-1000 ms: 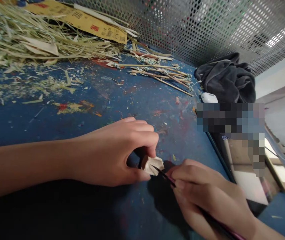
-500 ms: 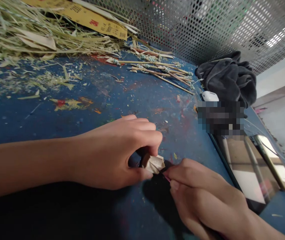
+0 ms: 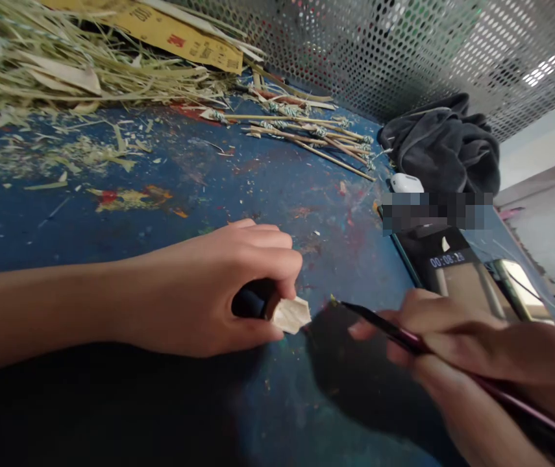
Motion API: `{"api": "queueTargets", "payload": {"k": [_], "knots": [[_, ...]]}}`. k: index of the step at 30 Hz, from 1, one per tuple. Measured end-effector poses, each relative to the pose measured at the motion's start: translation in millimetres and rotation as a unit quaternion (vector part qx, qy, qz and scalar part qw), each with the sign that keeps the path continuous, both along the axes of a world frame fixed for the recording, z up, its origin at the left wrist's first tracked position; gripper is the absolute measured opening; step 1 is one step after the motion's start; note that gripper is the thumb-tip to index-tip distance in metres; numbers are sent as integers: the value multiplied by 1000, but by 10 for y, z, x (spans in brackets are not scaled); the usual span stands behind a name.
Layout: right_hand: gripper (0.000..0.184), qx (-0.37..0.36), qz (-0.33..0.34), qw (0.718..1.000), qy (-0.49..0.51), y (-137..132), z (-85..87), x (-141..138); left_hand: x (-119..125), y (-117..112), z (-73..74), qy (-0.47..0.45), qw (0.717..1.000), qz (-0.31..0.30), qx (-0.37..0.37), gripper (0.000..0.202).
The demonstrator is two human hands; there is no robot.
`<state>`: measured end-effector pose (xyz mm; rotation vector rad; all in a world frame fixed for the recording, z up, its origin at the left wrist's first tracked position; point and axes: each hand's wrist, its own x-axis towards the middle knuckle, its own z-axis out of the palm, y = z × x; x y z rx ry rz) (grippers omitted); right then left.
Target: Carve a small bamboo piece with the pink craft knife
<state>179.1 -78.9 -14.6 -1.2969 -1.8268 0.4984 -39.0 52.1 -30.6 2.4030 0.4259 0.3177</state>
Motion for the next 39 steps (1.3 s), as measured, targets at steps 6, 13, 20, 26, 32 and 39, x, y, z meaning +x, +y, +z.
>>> {"api": "queueTargets", "payload": {"k": [6, 13, 20, 26, 32, 39], "knots": [[26, 143, -13, 972, -187, 280, -148, 180, -48, 68, -34, -70, 997, -23, -26, 12], [27, 18, -21, 994, -104, 249, -127, 53, -70, 50, -50, -172, 984, -5, -37, 16], [26, -166, 48, 984, -46, 203, 55, -386, -65, -39, -37, -240, 960, -40, -138, 15], [21, -95, -41, 993, -51, 210, 45, -525, -83, -172, 53, -78, 995, 65, -16, 29], [27, -170, 23, 983, 71, 189, 68, -589, -110, -238, 122, -40, 997, 52, 50, 44], [24, -150, 82, 981, 87, 124, 10, -518, -88, -282, 115, -44, 998, -15, -37, 43]]}}
